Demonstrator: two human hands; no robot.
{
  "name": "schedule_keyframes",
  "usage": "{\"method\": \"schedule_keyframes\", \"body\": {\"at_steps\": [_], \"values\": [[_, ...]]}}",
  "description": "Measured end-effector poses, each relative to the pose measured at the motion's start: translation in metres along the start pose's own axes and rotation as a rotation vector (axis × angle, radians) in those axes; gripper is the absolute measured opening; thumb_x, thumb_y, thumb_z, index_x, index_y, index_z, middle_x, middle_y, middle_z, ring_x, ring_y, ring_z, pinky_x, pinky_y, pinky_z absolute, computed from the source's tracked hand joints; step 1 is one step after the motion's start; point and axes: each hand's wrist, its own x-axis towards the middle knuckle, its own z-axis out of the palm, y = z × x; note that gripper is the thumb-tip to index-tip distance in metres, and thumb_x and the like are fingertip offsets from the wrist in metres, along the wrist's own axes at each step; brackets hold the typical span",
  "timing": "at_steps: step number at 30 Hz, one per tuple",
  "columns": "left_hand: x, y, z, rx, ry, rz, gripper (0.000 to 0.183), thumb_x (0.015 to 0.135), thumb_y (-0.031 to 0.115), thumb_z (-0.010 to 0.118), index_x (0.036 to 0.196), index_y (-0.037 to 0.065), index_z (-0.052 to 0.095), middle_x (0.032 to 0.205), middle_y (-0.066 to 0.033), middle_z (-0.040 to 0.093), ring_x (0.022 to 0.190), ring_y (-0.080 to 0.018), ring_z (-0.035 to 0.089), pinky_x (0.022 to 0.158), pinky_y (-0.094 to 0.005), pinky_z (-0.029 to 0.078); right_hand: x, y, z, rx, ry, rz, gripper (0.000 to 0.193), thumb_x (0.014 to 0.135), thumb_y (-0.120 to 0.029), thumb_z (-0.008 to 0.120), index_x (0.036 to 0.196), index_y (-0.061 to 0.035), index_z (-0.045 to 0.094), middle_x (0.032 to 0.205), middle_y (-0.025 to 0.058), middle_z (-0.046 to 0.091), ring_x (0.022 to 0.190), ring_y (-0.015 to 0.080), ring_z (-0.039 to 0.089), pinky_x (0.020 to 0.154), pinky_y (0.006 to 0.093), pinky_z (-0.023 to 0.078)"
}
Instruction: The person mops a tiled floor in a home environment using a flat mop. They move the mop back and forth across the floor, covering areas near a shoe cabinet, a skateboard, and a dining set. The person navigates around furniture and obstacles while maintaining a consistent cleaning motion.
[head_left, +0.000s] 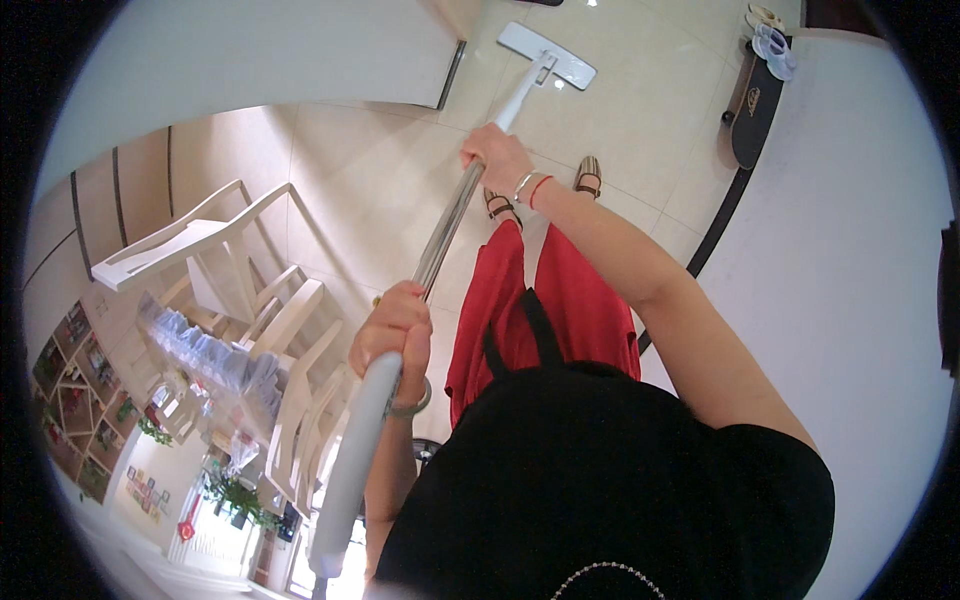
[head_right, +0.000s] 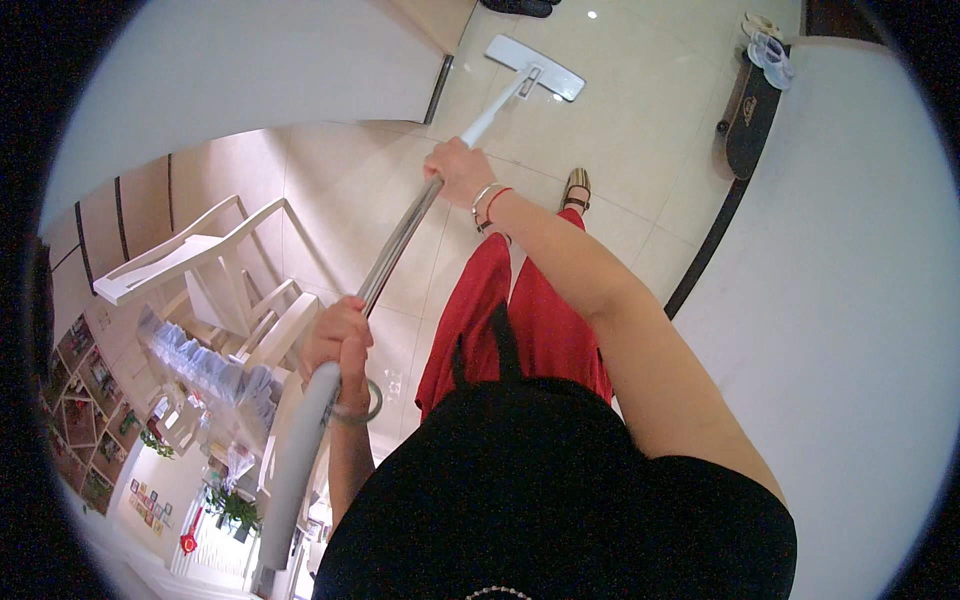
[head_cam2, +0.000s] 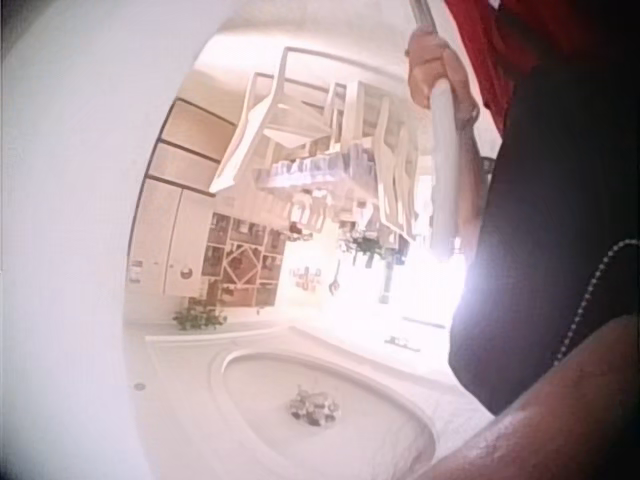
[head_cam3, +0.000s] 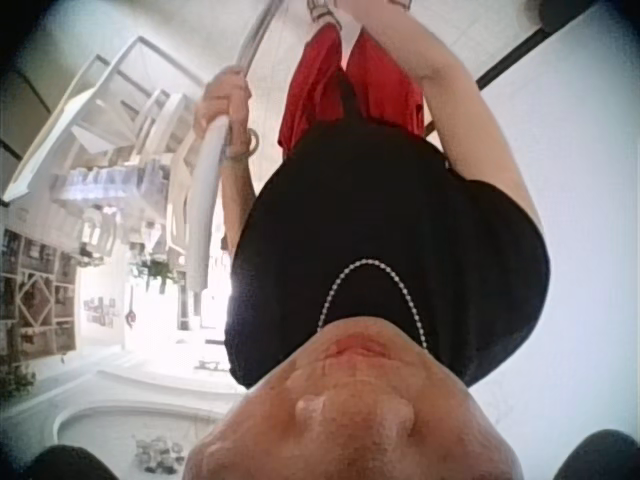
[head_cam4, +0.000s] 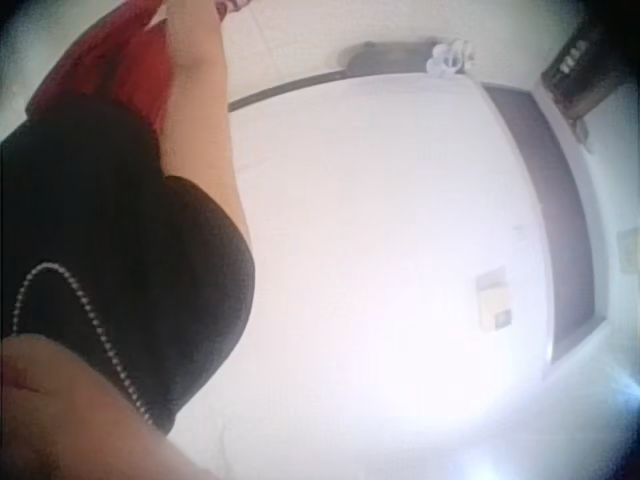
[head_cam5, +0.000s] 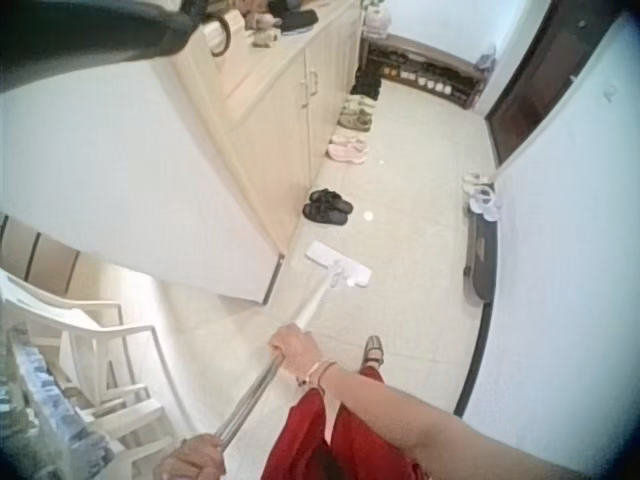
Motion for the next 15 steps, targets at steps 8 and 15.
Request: {"method": "schedule_keyframes", "body": {"at_steps": [8, 15], "values": [[-0.046, 0.066, -0.015, 0.168, 0.253, -0.170, 0.019, 0.088, -0.003, 0.051, 0.079, 0.011, 0.042, 0.068, -0.0067, 0.053, 0.064, -0.0154, 0.052, 0.089, -0.0470, 0.045, -0.024, -0.066, 0.042, 0.117, -0.178, -0.181, 0.003, 0.075, -0.015, 0.065, 0.077, -0.0164, 0.065, 0.086, 0.0044, 0.062, 0.094, 0.0273, 0.057, 0.076, 0.0418, 0.052], [-0.074, 0.114, -0.002, 0.217, 0.383, -0.194, 0.024, 0.089, 0.006, 0.054, 0.070, 0.012, 0.041, 0.061, -0.0027, 0.047, 0.055, -0.0133, 0.046, 0.079, -0.0418, 0.047, -0.085, -0.118, 0.043, 0.140, -0.475, -0.142, 0.004, 0.074, -0.018, 0.065, 0.077, -0.0142, 0.067, 0.082, 0.0040, 0.063, 0.096, 0.0246, 0.058, 0.073, 0.0402, 0.053]]}}
